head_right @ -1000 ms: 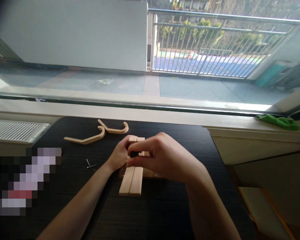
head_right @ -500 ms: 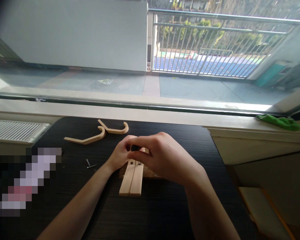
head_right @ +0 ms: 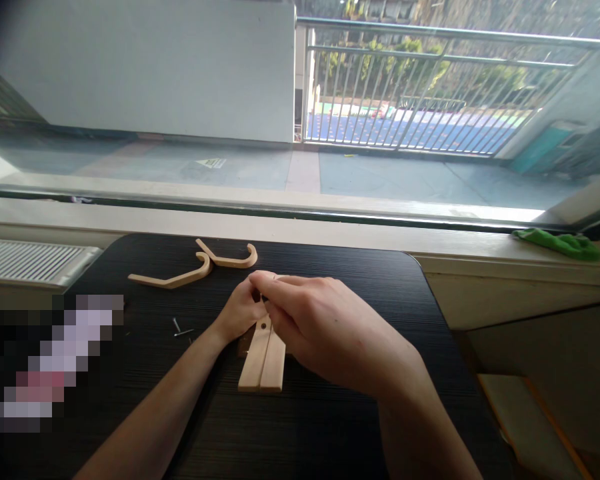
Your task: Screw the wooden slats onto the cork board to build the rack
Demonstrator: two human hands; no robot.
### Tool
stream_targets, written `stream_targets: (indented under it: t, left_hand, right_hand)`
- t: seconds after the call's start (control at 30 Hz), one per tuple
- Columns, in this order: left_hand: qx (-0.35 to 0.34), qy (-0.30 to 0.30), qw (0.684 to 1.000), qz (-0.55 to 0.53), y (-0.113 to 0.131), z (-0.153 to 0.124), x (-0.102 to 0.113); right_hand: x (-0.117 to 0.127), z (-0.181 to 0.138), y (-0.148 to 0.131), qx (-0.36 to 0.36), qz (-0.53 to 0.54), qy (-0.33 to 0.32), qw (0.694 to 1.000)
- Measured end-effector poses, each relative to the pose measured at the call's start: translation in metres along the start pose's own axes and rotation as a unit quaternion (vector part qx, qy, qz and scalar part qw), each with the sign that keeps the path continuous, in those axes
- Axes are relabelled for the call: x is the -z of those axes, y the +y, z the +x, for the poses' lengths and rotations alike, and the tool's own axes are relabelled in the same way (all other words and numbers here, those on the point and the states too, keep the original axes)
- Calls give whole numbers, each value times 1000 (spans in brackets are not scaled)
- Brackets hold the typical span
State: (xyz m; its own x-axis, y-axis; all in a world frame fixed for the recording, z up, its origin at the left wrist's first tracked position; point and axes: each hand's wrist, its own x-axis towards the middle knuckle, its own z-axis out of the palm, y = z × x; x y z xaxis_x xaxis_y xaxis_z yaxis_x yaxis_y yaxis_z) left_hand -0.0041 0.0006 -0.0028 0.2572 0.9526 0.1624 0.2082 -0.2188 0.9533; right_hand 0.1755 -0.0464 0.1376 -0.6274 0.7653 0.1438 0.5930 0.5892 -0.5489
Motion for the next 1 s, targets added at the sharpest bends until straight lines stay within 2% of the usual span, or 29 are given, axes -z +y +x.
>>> stream_targets:
  t: [0.1, 0.27, 0.63, 1.0]
  left_hand:
    - [-6, -2, 1000, 8, 3, 0, 0]
    - [25, 1, 999, -22, 2, -2, 1]
    - [-6, 13, 1000, -3, -1, 1, 0]
    - [13, 2, 999, -33, 2, 0, 0]
  right_hand:
    - [-1, 0, 1, 18, 10, 2, 1000]
    - [-3, -1, 4, 48, 16, -6, 999]
    - [2, -2, 9, 14, 13, 18, 1000]
    - [2, 0, 5, 9, 9, 14, 1000]
